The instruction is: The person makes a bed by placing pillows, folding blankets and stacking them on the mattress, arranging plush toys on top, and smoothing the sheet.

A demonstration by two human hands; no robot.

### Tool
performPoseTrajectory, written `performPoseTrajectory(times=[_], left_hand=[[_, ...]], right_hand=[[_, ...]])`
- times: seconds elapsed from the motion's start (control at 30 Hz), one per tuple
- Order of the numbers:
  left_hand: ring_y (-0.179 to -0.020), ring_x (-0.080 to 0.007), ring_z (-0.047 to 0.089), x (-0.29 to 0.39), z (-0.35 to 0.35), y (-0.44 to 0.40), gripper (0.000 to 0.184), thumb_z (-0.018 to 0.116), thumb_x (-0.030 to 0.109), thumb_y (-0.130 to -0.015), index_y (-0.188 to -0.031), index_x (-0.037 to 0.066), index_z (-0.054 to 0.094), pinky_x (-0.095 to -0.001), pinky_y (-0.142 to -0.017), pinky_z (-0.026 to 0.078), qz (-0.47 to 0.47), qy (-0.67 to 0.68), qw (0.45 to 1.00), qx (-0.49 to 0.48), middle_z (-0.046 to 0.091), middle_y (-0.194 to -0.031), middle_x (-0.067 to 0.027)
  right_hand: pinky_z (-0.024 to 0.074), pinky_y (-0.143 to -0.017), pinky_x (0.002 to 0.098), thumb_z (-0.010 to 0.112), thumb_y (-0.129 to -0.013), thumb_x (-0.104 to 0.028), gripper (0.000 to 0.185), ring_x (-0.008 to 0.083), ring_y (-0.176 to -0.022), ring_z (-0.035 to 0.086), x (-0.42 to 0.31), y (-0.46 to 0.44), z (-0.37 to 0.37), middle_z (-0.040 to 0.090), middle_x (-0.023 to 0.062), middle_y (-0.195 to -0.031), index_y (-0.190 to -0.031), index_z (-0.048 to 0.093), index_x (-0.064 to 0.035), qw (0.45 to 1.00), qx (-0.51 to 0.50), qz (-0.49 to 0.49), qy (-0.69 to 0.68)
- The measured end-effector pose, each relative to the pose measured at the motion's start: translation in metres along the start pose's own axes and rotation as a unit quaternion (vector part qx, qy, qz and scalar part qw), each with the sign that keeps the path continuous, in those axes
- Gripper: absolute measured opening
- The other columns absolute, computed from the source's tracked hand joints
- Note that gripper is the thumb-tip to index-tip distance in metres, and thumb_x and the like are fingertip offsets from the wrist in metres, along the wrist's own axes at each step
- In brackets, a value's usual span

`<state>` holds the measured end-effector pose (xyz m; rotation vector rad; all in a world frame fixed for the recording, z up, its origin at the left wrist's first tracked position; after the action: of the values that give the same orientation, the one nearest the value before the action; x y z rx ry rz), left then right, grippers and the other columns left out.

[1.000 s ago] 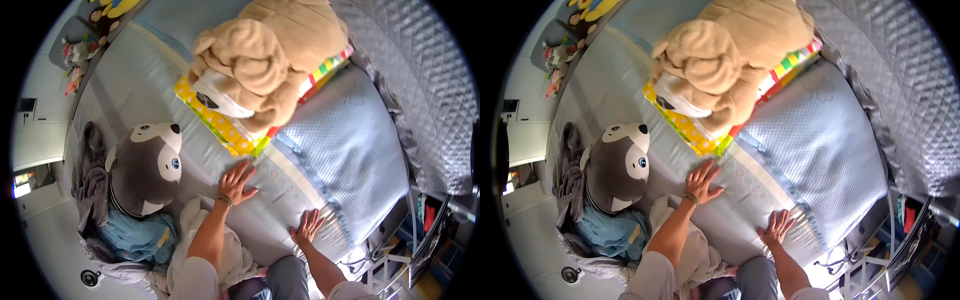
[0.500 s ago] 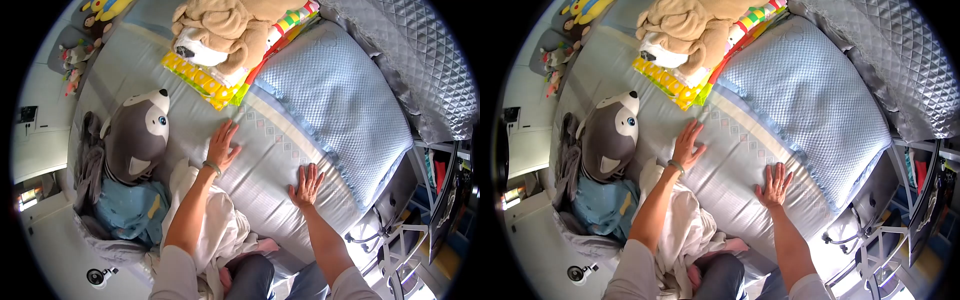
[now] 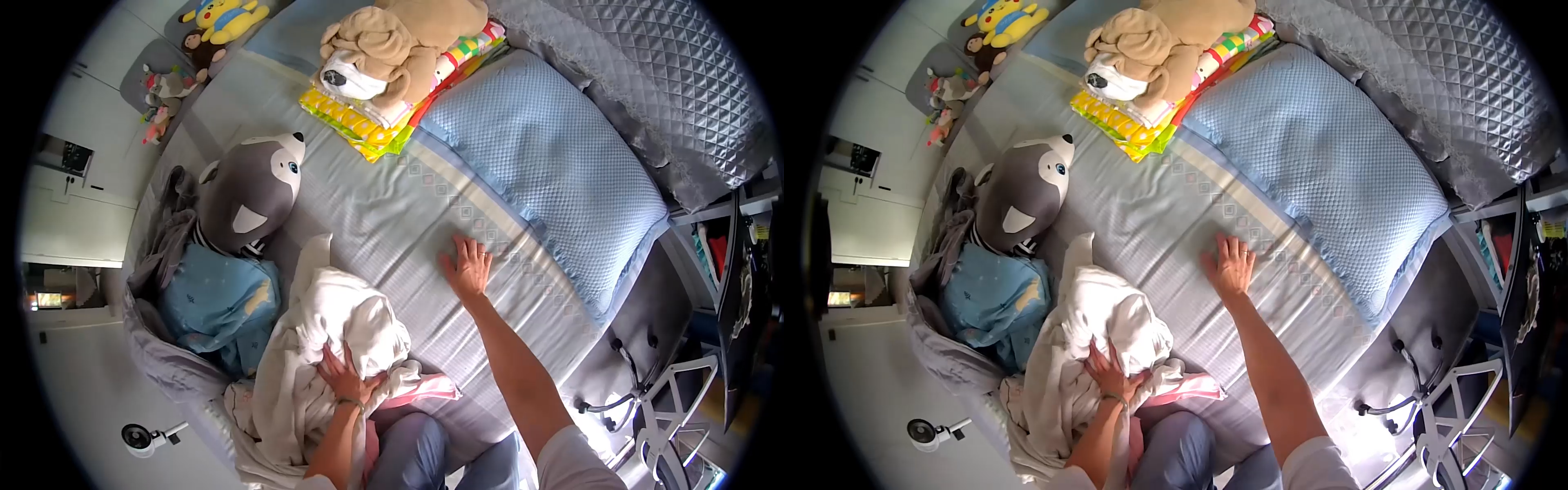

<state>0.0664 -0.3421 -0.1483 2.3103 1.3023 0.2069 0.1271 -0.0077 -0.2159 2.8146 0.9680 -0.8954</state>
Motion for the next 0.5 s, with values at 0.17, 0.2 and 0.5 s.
performPoseTrajectory(times=[0.17, 0.2, 0.5], left_hand=[[-0.145, -0.0333, -0.003, -0.006, 0.005, -0.004, 0.125, 0.061, 0.079, -0.060, -0.152, 0.011, 0.009, -0.0582, -0.112, 0.004, -0.001, -0.013, 1.000, 0.024, -0.002, -0.154, -0.0241], [-0.145, -0.0328, -0.004, -0.005, 0.007, -0.002, 0.125, 0.060, 0.080, -0.060, -0.152, 0.011, 0.009, -0.0578, -0.112, 0.004, -0.006, -0.024, 0.999, 0.031, -0.002, -0.154, -0.0238], [-0.145, -0.0310, -0.005, -0.012, 0.024, -0.013, 0.126, 0.049, 0.089, -0.058, -0.153, 0.019, 0.005, -0.0589, -0.111, 0.001, -0.020, -0.039, 0.999, 0.027, -0.001, -0.155, -0.0249]], right_hand=[[0.0412, -0.085, 0.0432, 0.057, -0.087, -0.014, 0.010, 0.0303, -0.095, 0.053, 0.005, -0.001, 0.001, 0.059, 0.0100, -0.095, -0.092, 0.061, -0.0071, 0.994, 0.038, -0.048, -0.090], [0.0425, -0.085, 0.0428, 0.055, -0.088, -0.012, 0.010, 0.0321, -0.095, 0.053, 0.018, 0.016, -0.010, 0.059, 0.0113, -0.094, -0.093, 0.060, -0.0064, 0.995, 0.025, -0.033, -0.093], [0.0399, -0.067, 0.0527, 0.048, -0.092, -0.025, 0.029, 0.0412, -0.077, 0.057, 0.200, 0.429, -0.265, 0.060, 0.0220, -0.078, -0.079, 0.059, -0.0016, 0.928, -0.045, 0.343, 0.140]])
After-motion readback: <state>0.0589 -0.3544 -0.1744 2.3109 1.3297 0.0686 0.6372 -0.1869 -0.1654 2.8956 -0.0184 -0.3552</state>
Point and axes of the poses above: each hand's wrist, its own y-axis away from the middle knuckle, its own z-axis out of the palm, x = y × z, the point moved 1 cm from there along -y, towards the middle knuckle
